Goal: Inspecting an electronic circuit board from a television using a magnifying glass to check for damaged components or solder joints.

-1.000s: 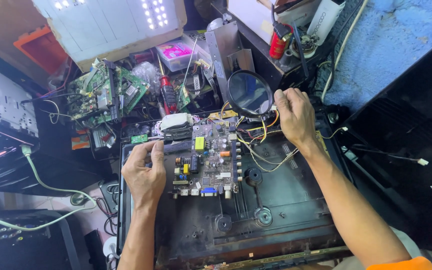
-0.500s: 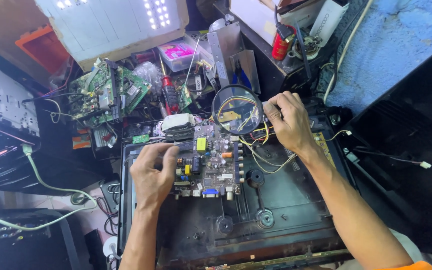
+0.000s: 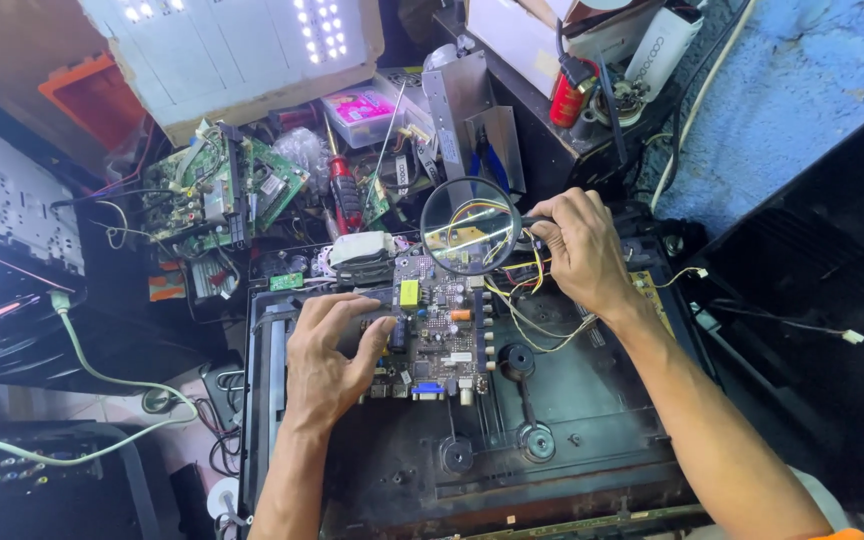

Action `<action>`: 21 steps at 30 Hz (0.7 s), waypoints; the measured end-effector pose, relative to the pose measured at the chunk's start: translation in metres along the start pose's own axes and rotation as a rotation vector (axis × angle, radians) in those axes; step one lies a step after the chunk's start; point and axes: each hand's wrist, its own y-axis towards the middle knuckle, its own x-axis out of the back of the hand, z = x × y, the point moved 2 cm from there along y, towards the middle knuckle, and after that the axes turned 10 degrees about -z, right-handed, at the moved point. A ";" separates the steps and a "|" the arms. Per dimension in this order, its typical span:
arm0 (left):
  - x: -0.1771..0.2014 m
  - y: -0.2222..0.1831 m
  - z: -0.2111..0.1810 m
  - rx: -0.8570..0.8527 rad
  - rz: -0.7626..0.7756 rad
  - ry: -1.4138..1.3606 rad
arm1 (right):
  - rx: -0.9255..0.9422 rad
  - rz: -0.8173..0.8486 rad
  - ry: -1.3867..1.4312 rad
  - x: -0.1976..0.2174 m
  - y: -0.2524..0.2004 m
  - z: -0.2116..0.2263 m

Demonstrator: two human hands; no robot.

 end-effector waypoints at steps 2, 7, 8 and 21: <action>0.000 -0.001 -0.001 -0.021 0.006 0.000 | 0.019 0.004 0.000 -0.003 -0.003 -0.003; -0.002 0.000 -0.002 -0.058 0.007 -0.013 | 0.056 0.009 0.044 -0.006 -0.003 -0.002; -0.002 0.000 -0.003 -0.054 -0.003 -0.013 | 0.067 0.009 0.053 -0.007 -0.004 -0.002; -0.009 0.023 -0.024 0.199 0.085 -0.102 | 0.061 -0.121 0.002 -0.001 -0.002 0.013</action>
